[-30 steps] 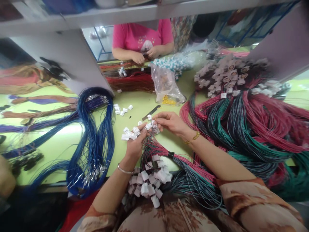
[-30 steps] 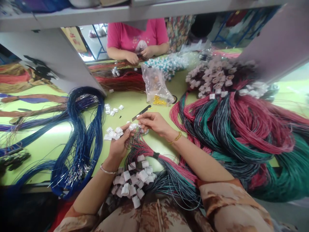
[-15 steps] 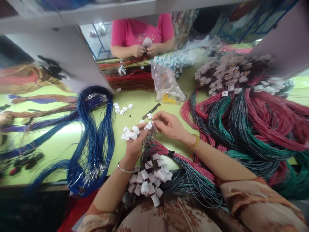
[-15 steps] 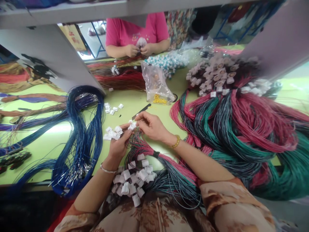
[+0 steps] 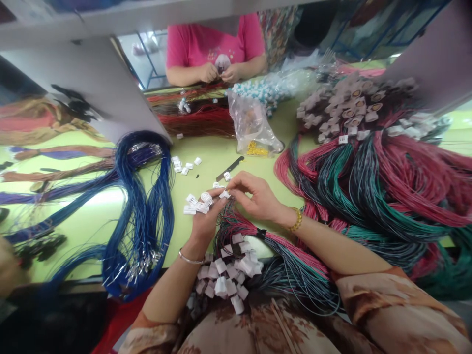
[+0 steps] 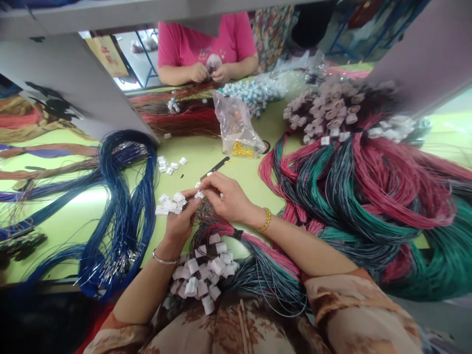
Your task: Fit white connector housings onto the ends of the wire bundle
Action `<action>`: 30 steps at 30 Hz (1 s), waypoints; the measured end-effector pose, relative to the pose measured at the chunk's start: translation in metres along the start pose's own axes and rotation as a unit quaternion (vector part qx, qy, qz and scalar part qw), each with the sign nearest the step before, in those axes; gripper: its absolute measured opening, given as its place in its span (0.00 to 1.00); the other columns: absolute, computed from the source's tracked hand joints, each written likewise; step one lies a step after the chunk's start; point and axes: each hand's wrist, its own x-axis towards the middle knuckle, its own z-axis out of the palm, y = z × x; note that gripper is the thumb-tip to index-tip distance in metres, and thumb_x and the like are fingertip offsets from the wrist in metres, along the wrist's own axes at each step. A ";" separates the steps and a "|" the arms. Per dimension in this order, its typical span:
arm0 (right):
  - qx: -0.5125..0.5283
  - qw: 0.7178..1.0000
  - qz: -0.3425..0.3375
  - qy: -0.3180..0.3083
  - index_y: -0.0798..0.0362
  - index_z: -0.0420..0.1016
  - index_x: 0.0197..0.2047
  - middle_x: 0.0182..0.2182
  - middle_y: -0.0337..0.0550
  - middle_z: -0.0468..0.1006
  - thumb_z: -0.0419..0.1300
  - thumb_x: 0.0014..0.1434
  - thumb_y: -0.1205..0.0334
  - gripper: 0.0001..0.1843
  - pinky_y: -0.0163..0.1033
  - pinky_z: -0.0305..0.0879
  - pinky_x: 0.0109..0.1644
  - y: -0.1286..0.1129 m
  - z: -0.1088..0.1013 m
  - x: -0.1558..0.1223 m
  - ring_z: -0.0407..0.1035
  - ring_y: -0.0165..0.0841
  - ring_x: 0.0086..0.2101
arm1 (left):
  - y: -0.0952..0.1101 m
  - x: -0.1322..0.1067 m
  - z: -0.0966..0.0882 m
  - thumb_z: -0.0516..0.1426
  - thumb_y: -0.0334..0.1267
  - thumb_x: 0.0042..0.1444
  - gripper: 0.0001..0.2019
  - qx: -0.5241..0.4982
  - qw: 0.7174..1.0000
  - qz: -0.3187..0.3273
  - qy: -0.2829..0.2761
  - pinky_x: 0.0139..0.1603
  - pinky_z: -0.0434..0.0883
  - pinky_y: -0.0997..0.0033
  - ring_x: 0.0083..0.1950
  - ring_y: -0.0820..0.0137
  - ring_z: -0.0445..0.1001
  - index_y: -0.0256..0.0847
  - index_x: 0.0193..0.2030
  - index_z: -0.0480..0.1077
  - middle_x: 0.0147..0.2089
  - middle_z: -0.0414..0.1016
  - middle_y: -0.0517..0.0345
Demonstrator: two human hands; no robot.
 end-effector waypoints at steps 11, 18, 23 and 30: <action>-0.036 0.998 0.035 -0.030 0.51 0.71 0.37 0.34 0.42 0.76 0.54 0.64 0.67 0.05 0.40 0.64 0.39 -0.005 -0.004 0.000 0.68 0.32 0.34 | 0.002 0.001 -0.003 0.67 0.41 0.54 0.08 0.106 0.990 0.094 -0.019 0.56 0.75 0.58 0.48 0.62 0.80 0.42 0.39 0.81 0.42 0.82 0.54; -0.045 0.997 0.031 -0.049 0.52 0.74 0.39 0.34 0.44 0.76 0.55 0.65 0.67 0.06 0.41 0.65 0.42 0.000 -0.005 0.000 0.69 0.33 0.36 | 0.003 0.002 -0.005 0.65 0.39 0.56 0.07 0.179 0.970 0.158 -0.037 0.57 0.75 0.56 0.49 0.62 0.80 0.42 0.40 0.80 0.43 0.82 0.53; 0.055 0.993 0.096 -0.032 0.53 0.72 0.38 0.32 0.41 0.75 0.55 0.65 0.66 0.05 0.40 0.65 0.38 0.001 -0.003 0.001 0.67 0.31 0.31 | 0.004 0.002 -0.004 0.65 0.41 0.56 0.08 0.158 0.979 0.123 -0.031 0.55 0.75 0.57 0.48 0.62 0.80 0.41 0.41 0.79 0.43 0.82 0.52; 0.054 0.994 0.094 -0.032 0.51 0.71 0.38 0.33 0.41 0.74 0.55 0.65 0.65 0.04 0.40 0.65 0.40 -0.002 -0.002 0.000 0.67 0.31 0.33 | 0.003 0.000 -0.002 0.67 0.42 0.54 0.10 0.119 0.989 0.087 -0.008 0.55 0.75 0.57 0.48 0.61 0.80 0.41 0.41 0.79 0.43 0.82 0.52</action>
